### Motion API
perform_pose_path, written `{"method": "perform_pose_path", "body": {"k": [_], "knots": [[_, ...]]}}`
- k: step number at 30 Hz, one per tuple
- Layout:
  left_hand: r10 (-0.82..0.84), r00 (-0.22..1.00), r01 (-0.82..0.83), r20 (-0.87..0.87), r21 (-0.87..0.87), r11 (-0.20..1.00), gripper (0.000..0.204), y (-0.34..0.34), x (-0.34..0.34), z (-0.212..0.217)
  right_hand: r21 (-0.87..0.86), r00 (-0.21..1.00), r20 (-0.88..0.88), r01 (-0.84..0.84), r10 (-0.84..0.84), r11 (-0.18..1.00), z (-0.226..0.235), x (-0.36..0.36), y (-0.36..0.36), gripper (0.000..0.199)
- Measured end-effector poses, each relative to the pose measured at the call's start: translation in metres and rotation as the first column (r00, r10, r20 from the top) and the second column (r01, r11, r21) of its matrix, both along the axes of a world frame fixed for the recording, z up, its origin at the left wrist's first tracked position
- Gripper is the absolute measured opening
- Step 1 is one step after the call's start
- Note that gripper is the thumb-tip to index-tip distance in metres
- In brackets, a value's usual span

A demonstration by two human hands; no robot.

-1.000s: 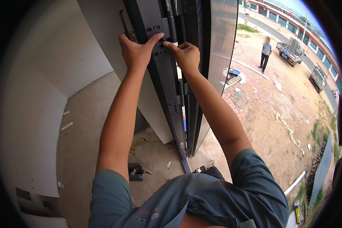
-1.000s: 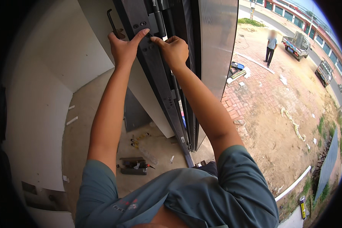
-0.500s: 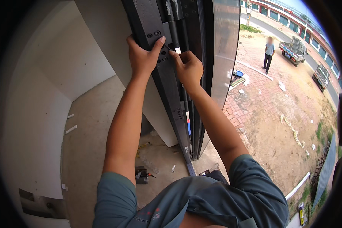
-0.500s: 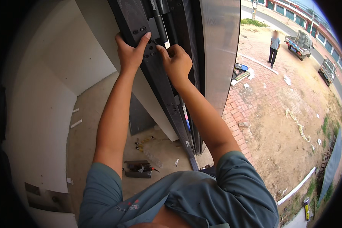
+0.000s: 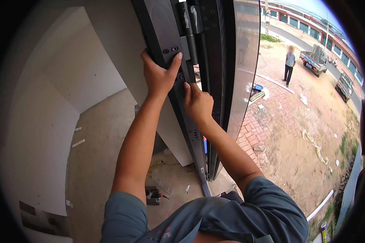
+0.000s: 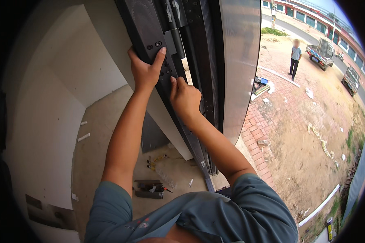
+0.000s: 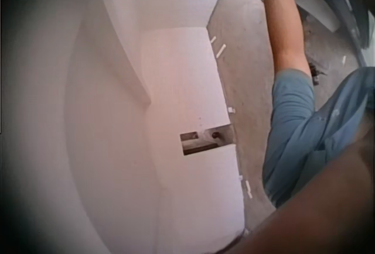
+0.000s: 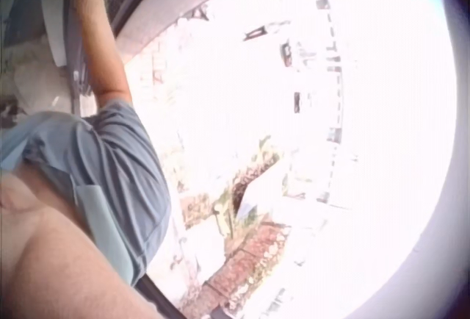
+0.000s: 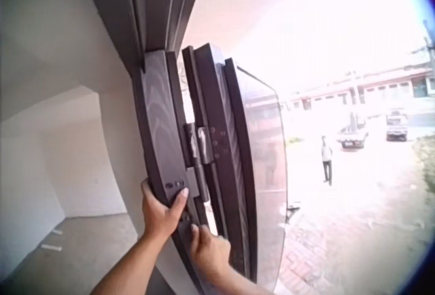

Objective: The person uses an Allen key to tighten multiple screws on the edge of a door frame, working from the top section downward. The person repeatedly inserts the tool, turns it to secure fasteners, and repositions along the frame while standing on a small ladder.

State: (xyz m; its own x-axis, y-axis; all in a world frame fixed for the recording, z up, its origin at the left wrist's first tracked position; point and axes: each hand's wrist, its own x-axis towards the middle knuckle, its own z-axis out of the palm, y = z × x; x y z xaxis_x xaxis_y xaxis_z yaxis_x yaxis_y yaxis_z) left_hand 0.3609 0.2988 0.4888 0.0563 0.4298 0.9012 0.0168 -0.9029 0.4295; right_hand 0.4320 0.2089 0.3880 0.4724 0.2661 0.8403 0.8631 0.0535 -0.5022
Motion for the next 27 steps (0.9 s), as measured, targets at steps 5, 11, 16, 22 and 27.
{"method": "perform_pose_path", "body": {"k": [5,11,16,22,27], "knots": [[-0.018,1.0,0.018,0.007,-0.029,0.999,0.081,0.005,0.003,-0.002,-0.095,0.994,0.082,-0.062,0.07,0.994,0.006,0.004,-0.002,0.032],[0.026,0.999,-0.026,-0.036,-0.006,1.0,0.082,0.004,0.001,-0.001,-0.443,0.938,0.245,-0.115,0.244,0.889,0.017,0.034,-0.008,0.031],[0.006,0.998,-0.007,-0.056,-0.033,0.999,0.083,0.004,0.0,0.0,-0.439,0.926,0.072,-0.303,0.37,0.845,0.025,0.028,-0.008,0.036],[0.015,0.991,-0.016,-0.131,-0.003,1.0,0.087,0.012,0.0,0.002,-0.302,0.887,-0.08,-0.456,0.454,0.837,0.02,0.013,-0.005,0.032],[0.007,0.983,-0.016,-0.186,-0.047,0.999,0.088,0.008,-0.003,0.004,-0.308,0.864,-0.207,-0.503,0.459,0.808,0.024,0.004,-0.008,0.031]]}}
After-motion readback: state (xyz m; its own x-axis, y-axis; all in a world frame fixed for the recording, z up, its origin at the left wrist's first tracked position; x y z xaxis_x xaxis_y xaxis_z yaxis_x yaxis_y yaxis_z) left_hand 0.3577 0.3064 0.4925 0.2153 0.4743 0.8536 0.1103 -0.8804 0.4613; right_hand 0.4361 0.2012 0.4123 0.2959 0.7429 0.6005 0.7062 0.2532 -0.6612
